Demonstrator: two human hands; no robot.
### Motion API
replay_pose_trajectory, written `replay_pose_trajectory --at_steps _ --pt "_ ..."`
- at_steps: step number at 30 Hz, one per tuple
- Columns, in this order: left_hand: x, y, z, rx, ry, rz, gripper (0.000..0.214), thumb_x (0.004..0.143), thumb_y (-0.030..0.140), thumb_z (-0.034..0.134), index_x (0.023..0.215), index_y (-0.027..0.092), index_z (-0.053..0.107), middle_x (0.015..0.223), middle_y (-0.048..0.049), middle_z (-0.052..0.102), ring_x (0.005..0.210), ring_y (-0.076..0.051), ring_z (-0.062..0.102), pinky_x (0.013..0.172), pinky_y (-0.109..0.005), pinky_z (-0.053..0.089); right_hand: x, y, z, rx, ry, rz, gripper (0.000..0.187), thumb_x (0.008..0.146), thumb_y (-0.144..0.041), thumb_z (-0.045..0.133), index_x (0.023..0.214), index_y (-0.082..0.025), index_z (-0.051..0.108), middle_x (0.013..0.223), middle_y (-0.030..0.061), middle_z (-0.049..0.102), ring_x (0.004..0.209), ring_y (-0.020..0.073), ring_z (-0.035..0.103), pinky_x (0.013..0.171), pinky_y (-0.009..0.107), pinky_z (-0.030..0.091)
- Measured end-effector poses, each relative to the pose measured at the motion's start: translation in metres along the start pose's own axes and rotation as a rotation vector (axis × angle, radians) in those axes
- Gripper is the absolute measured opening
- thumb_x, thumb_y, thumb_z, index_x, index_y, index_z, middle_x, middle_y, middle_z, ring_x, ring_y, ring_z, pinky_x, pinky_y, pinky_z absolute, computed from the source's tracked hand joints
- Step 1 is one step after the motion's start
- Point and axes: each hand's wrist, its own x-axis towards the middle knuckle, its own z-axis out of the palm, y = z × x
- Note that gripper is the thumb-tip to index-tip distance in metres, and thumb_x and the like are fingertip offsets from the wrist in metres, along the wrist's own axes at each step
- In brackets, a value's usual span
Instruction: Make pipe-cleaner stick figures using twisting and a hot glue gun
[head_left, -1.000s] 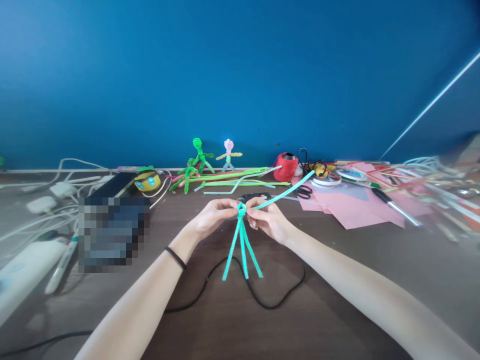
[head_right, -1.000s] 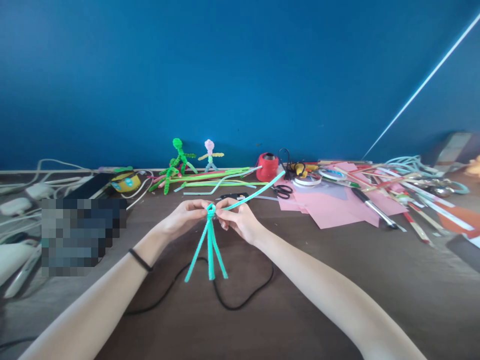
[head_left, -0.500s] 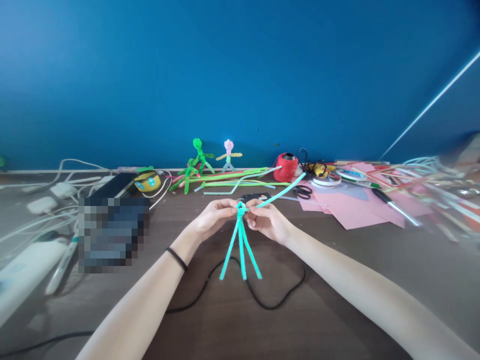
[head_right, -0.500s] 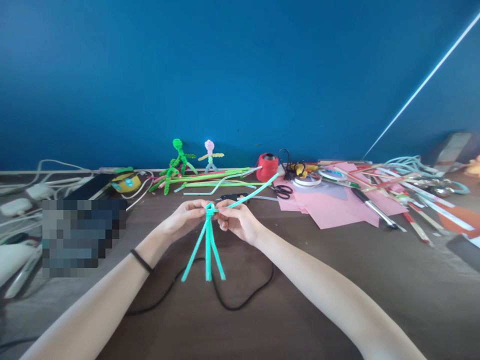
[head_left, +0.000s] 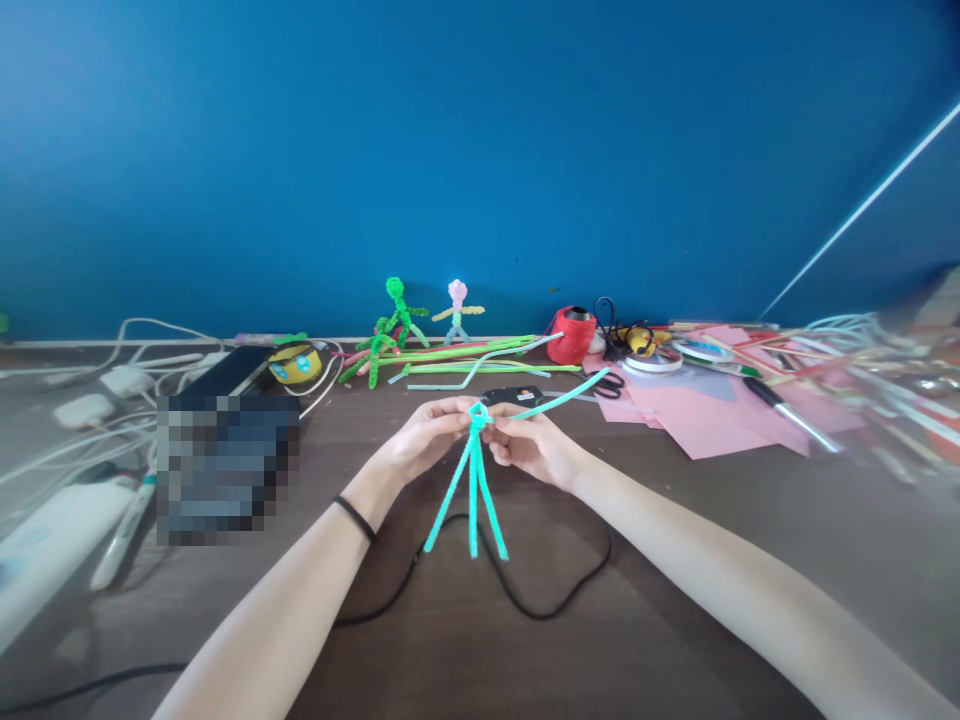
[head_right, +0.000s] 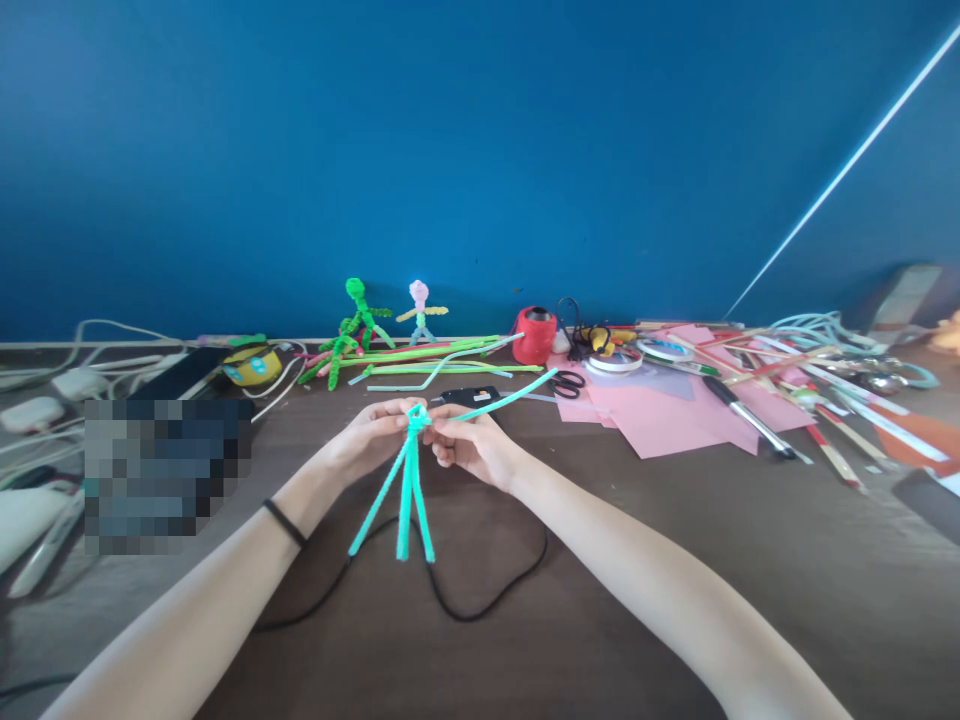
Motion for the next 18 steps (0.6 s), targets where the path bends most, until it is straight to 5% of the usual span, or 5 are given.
replay_pose_trajectory --at_steps 18 --pt "-0.0006 -0.0037 0.0017 -0.032 -0.06 -0.049 0.01 0.067 0.02 0.066 0.072 0.013 0.062 0.08 -0.0056 0.062 0.077 -0.017 0.057 0.08 -0.032 0.039 -0.0007 0.0013 0.0008 -0.019 0.035 -0.064 0.019 0.062 -0.026 0.074 0.068 -0.016 0.059 0.057 -0.0023 0.056 0.048 0.006 0.046 0.047 0.021 0.032"
